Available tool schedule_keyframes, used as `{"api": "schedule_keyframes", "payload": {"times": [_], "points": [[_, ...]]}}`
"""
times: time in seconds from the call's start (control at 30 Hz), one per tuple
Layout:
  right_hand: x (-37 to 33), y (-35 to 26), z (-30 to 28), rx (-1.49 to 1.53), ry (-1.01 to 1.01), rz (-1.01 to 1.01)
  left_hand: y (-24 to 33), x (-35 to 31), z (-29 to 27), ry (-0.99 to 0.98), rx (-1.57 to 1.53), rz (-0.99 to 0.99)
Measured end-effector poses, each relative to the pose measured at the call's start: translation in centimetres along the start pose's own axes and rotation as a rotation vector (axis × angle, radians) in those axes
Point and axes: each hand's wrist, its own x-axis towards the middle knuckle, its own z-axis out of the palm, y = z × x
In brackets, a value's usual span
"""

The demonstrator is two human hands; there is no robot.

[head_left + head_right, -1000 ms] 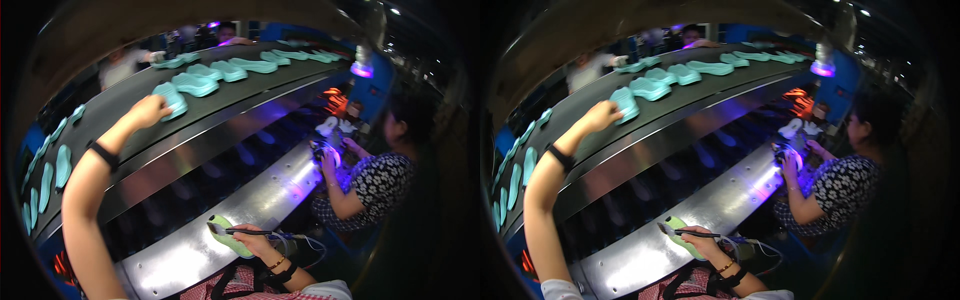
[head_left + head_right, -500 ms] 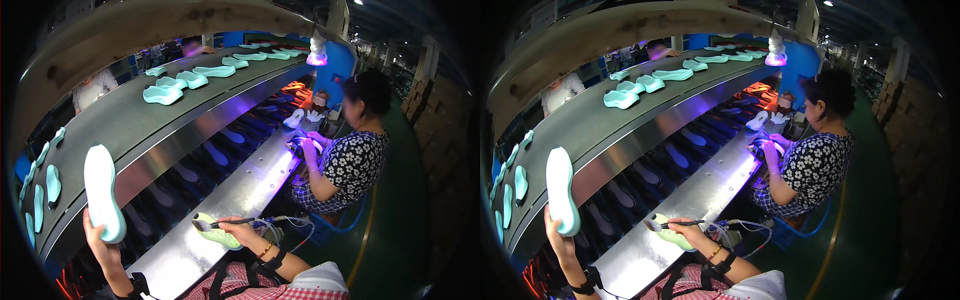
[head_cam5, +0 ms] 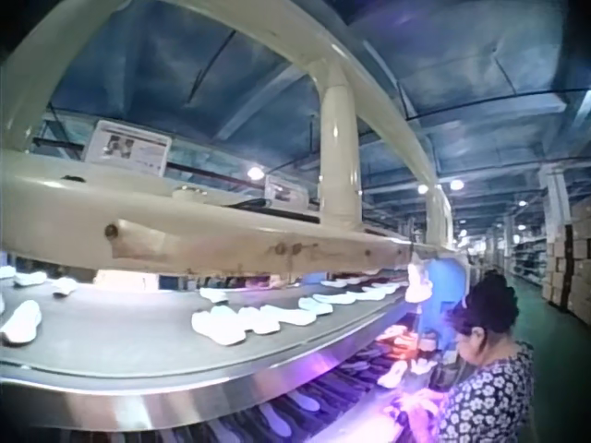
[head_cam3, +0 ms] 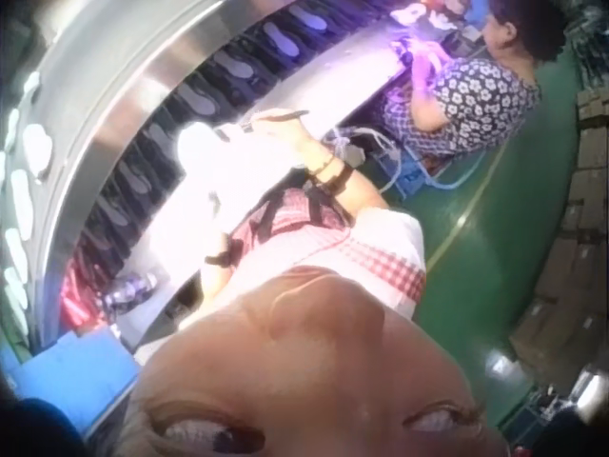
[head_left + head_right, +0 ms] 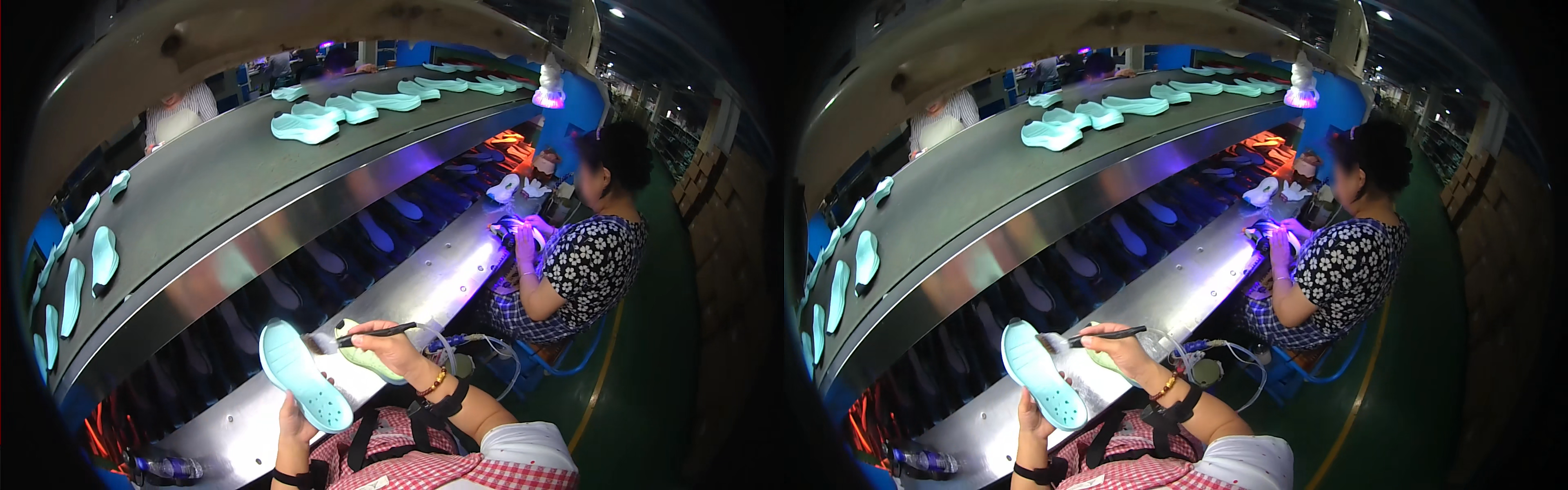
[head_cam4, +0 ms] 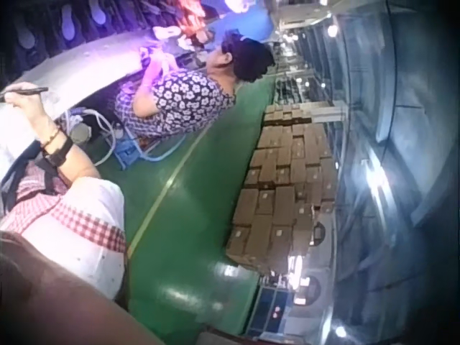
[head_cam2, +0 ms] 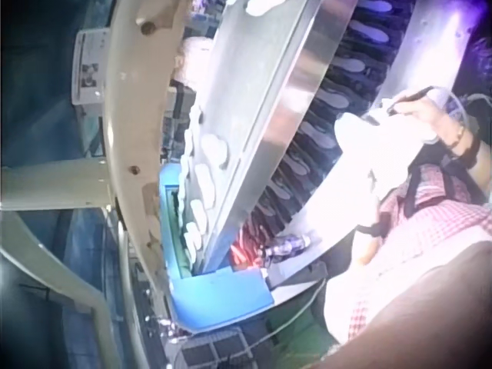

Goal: Apply adhesive to shoe soles using a brush.

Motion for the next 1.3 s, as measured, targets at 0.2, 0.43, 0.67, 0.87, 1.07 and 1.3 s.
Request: {"api": "schedule_keyframes", "payload": {"times": [0.2,0.43,0.67,0.87,1.07,1.3], "points": [[-0.5,2.7,1.8,-0.028,-0.172,0.064,1.8,-0.2,3.9,0.001,-0.351,-0.008],[-0.9,4.9,2.7,-0.141,-0.110,0.153,1.6,-0.5,2.1,0.075,-0.404,0.026],[0.4,2.8,2.7,-0.086,-0.033,0.147,0.9,0.4,2.7,0.043,-0.518,-0.037],[1.6,3.3,3.5,-0.201,-0.025,0.139,1.3,-0.2,2.8,-0.013,-0.459,-0.063],[2.8,4.0,4.8,-0.294,-0.036,0.095,2.3,-0.9,3.1,0.074,-0.473,-0.031],[3.1,3.3,9.0,-0.678,-0.211,-0.121,1.5,-0.6,4.0,0.346,-0.270,0.225]]}}
